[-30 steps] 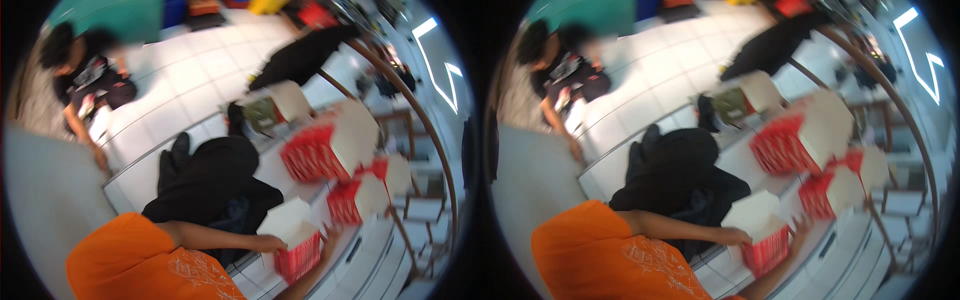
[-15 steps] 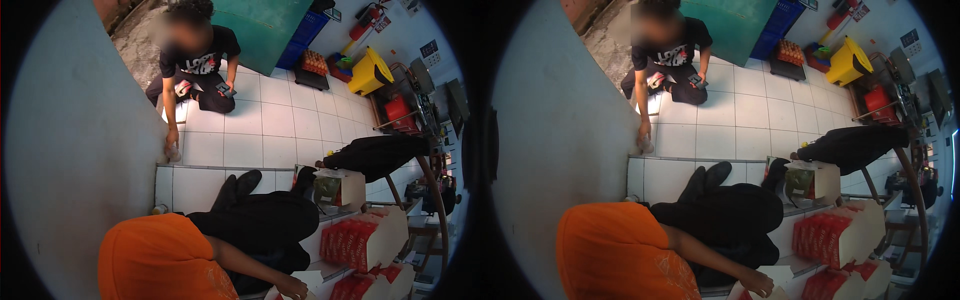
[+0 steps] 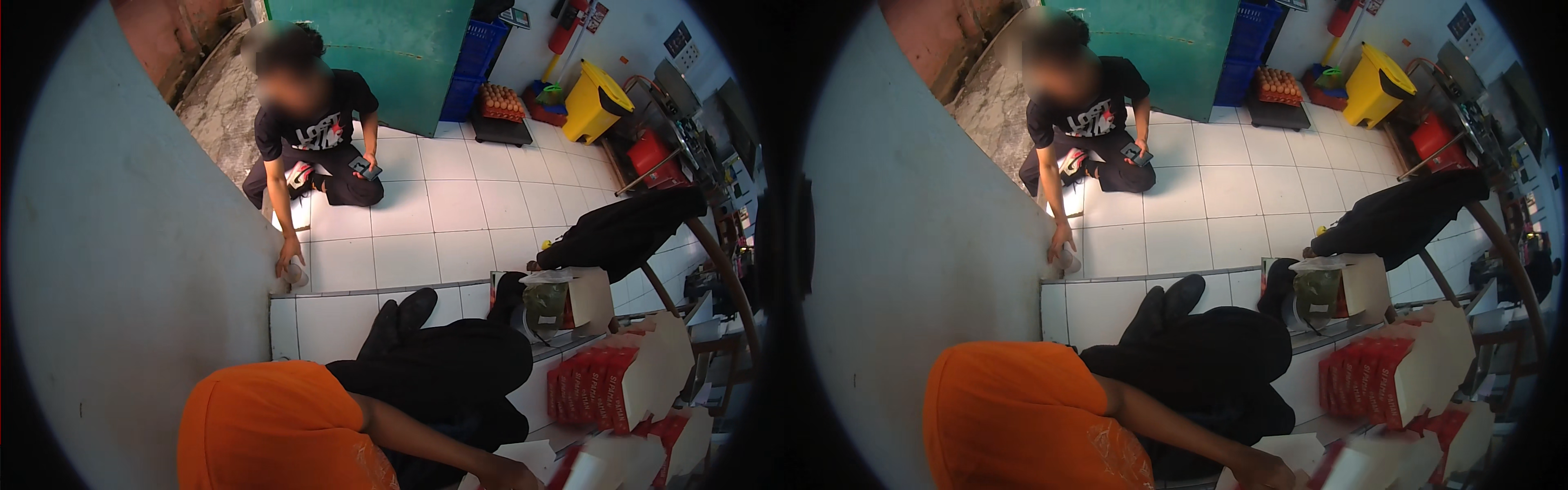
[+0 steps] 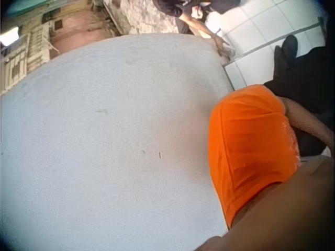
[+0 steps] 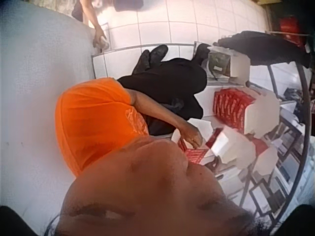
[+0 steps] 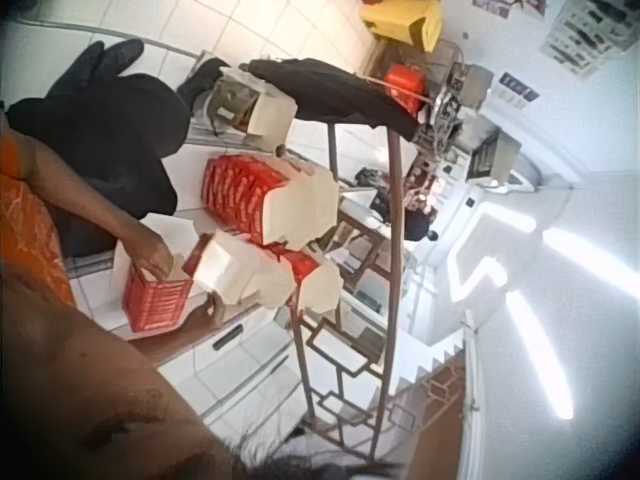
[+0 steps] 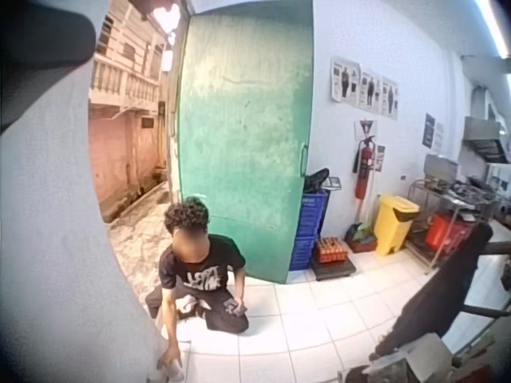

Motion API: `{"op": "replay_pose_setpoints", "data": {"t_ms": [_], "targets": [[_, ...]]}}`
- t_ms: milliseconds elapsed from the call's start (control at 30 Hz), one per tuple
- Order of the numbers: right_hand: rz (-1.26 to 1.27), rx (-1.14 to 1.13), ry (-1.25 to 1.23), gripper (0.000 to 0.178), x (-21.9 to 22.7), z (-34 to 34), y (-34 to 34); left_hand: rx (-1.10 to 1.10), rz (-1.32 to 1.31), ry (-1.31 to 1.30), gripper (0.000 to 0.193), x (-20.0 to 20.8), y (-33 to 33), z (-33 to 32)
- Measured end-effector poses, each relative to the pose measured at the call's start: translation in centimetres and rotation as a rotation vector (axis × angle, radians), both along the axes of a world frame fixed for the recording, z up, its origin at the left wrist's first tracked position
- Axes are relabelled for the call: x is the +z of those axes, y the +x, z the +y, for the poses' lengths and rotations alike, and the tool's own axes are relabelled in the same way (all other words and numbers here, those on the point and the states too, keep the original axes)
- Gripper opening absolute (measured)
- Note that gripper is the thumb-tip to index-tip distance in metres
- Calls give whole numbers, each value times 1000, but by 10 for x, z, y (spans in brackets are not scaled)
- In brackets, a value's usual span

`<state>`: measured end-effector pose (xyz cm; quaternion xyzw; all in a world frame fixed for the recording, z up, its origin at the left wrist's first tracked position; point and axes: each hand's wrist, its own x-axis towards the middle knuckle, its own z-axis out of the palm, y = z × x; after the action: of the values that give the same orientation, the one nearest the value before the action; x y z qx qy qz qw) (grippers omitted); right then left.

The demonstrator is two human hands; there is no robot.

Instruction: Assemble cardboard food delivery boxes from flat sheets.

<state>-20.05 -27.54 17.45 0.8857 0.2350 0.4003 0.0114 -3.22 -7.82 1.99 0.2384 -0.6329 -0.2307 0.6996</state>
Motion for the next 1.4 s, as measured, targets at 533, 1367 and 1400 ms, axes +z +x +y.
{"op": "replay_pose_setpoints", "data": {"t_ms": [533, 1367, 1400], "targets": [[807, -738, 610, 34, -41, 93, 18, 188, -415, 448, 54, -32, 73, 12], [309, -1567, 872, 47, -76, 261, 5, -319, -282, 716, 26, 18, 85, 64], [302, -1568, 876, 47, -79, 264, 3, -302, -327, 745, 23, 10, 79, 65]]}}
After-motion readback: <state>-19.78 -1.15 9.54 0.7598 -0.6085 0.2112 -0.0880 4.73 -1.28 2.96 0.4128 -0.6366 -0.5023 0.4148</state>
